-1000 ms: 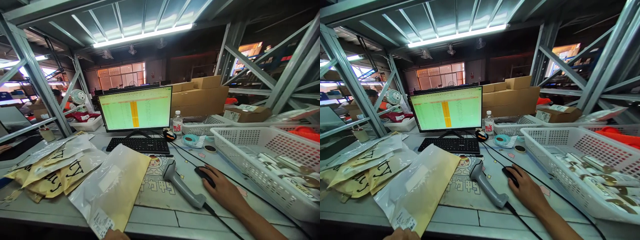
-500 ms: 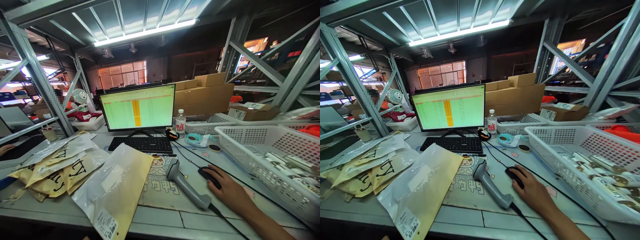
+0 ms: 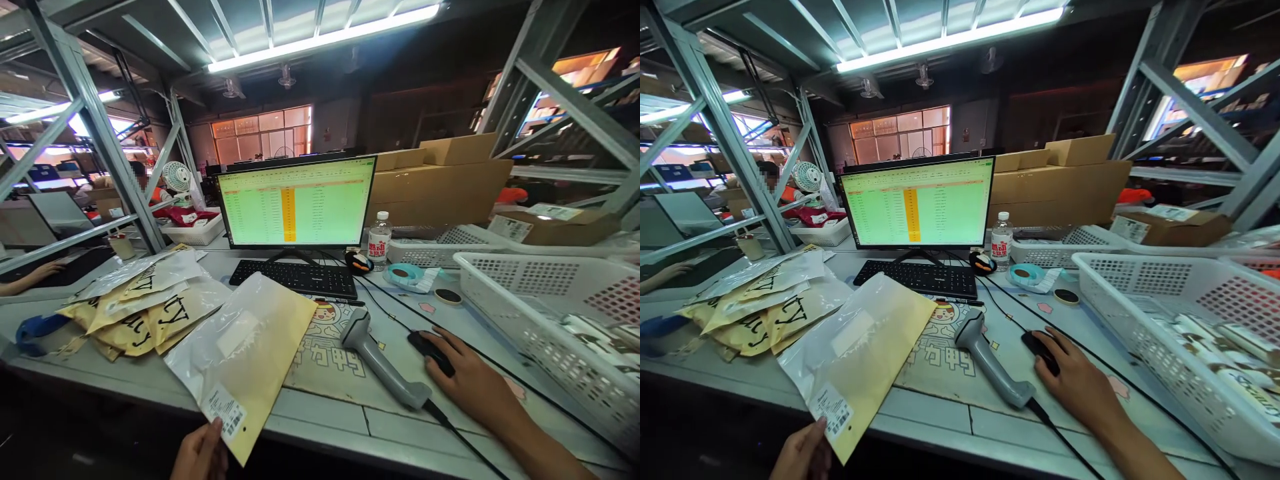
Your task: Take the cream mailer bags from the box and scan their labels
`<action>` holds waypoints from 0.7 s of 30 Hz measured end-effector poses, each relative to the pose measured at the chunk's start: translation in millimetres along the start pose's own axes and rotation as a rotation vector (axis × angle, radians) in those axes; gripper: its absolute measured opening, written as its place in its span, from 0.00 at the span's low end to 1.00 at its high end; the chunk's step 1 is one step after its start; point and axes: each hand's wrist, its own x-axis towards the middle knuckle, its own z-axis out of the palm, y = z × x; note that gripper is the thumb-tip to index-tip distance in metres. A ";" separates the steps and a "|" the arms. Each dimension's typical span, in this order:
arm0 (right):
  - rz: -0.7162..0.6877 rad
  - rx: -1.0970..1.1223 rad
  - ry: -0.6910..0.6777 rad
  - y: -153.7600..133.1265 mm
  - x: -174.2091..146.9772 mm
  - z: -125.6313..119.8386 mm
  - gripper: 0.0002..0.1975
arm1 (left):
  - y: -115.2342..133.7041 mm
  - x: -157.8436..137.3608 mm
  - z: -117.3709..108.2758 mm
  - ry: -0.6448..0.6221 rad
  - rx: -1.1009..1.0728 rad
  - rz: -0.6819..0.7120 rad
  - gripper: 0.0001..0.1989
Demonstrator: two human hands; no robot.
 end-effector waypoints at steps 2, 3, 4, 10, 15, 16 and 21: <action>-0.022 0.013 0.020 -7.7 3.9 -9.7 0.32 | -1.4 -1.2 3.5 -0.092 0.026 -0.024 0.43; -0.031 0.028 0.040 -15.1 6.1 -16.1 0.32 | -1.8 -2.0 6.3 -0.124 0.033 -0.035 0.42; -0.031 0.051 0.056 -25.2 8.1 -22.9 0.32 | -2.3 -3.1 9.8 -0.145 0.033 -0.041 0.42; 0.092 0.082 -0.317 -123.4 4.9 -45.2 0.35 | -14.3 -18.7 44.8 -0.199 -0.053 0.002 0.41; 0.138 -0.058 -0.459 -177.2 -0.6 -35.1 0.35 | -16.3 -31.8 74.9 -0.269 -0.081 -0.001 0.42; 0.153 -0.065 -0.460 -181.1 0.7 -35.2 0.34 | -13.3 -33.6 77.8 -0.294 -0.074 0.000 0.42; 0.178 -0.065 -0.564 -177.9 14.3 -64.8 0.24 | 3.2 -38.7 74.0 -0.362 -0.065 -0.023 0.41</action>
